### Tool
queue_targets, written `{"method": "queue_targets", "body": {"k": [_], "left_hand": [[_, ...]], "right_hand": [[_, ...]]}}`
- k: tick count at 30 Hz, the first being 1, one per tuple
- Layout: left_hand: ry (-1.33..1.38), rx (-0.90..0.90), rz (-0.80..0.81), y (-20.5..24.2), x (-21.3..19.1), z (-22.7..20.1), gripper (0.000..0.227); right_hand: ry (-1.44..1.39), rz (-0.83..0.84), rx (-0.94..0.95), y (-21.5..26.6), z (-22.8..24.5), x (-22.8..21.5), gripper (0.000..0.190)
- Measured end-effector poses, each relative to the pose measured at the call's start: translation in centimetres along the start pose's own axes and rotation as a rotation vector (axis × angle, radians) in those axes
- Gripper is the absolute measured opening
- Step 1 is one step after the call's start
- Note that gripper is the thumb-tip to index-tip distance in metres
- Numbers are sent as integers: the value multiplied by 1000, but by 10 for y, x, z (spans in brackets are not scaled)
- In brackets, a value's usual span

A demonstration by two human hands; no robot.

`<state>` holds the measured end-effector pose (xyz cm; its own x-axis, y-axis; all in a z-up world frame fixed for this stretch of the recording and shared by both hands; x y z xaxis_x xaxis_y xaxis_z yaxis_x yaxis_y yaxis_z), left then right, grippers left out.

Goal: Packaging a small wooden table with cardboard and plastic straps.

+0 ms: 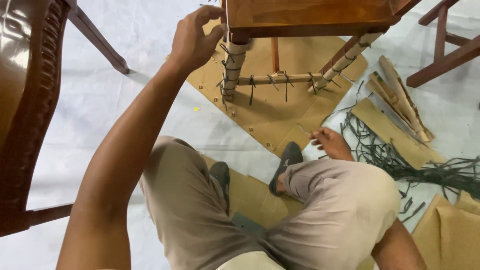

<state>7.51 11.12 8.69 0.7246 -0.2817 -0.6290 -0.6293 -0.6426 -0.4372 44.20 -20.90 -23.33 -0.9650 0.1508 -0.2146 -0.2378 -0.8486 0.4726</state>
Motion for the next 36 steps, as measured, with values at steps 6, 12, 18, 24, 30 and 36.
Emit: {"method": "queue_targets", "body": {"k": [6, 12, 18, 24, 30, 36], "left_hand": [[401, -205, -278, -22, 49, 76, 45], [767, -333, -233, -26, 99, 98, 61], [926, -356, -163, -31, 111, 92, 58], [1017, -290, -157, -44, 101, 92, 53], [1073, -279, -124, -48, 101, 95, 55], [1103, -426, -97, -54, 101, 108, 58]], "right_hand": [[156, -74, -256, 39, 182, -52, 23], [306, -122, -447, 83, 342, -13, 23], [121, -176, -577, 33, 338, 17, 37], [9, -296, -502, -32, 308, -9, 70], [-273, -396, -417, -64, 294, -12, 95], [-300, -529, -455, -62, 305, 12, 108]]}}
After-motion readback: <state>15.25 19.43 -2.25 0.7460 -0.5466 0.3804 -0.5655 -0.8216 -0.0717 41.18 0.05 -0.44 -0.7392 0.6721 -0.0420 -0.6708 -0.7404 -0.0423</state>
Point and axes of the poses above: each hand's wrist, its own y-axis away from the middle knuckle, its own x-axis out of the palm, z = x × y, the point moved 9 cm from there along -y, towards the middle knuckle, and after that the axes turned 9 degrees about z, right-handed, at the moved point
